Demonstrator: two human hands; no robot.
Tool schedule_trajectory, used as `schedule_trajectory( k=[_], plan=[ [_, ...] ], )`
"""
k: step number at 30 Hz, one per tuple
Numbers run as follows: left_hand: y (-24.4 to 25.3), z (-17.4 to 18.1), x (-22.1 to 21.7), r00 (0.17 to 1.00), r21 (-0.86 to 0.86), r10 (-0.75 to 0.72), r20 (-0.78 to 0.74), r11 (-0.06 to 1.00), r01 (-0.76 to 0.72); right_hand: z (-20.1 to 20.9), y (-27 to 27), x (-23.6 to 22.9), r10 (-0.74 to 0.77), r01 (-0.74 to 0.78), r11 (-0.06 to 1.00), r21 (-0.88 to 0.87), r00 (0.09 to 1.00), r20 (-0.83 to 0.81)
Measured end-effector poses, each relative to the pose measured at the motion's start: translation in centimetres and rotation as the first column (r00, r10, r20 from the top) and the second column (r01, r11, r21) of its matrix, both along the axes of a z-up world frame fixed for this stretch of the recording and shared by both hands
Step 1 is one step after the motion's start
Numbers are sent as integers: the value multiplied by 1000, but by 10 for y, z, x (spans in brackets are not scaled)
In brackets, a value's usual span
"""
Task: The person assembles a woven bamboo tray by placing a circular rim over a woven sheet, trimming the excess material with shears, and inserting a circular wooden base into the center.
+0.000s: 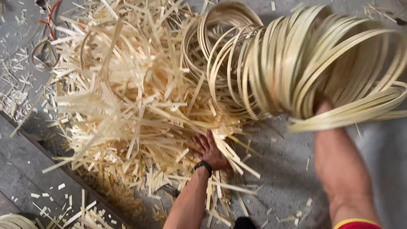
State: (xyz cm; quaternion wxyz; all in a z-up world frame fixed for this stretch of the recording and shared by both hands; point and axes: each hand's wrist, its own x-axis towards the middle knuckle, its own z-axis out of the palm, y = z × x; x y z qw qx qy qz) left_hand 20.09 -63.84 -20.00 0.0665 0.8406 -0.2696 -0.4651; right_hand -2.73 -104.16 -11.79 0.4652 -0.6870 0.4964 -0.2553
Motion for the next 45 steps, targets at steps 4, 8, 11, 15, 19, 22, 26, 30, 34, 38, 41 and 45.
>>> schedule_trajectory(
  k=[4,8,11,15,19,22,26,30,34,38,41,45],
  plan=[
    [14,-2,4,995,-68,-98,11,993,98,-1,140,-40,137,-138,990,22,927,-350],
    [57,-6,12,984,-344,-48,174,933,107,-15,273,-51,297,-270,954,130,793,-532],
    [90,11,-21,935,-587,244,259,808,-48,-15,339,-50,366,-337,927,165,715,-596],
    [121,76,-112,891,-705,306,-334,546,-452,0,376,-61,339,-421,906,43,662,-669],
    [127,118,-163,916,-699,-17,-401,651,-294,23,384,-118,165,-762,593,-260,431,-887],
    [146,135,-211,994,-936,-86,74,339,99,24,357,-155,362,-668,680,303,-53,-931],
    [147,131,-242,960,-856,-43,276,443,266,53,348,-189,521,-732,415,540,-295,-801],
    [146,105,-236,986,-821,-101,131,546,165,96,368,-188,795,-91,341,936,-504,-339],
    [150,95,-227,988,-867,-97,124,474,155,146,339,-166,831,-269,555,787,227,-508],
    [151,98,-233,983,-817,-126,133,548,181,167,248,-24,439,-785,620,13,332,-835],
    [159,99,-235,984,-824,-133,116,541,170,122,207,118,452,-632,762,141,365,-814],
    [172,93,-215,986,-836,-167,18,538,106,40,166,222,378,-584,811,-4,531,-758]
  ],
)
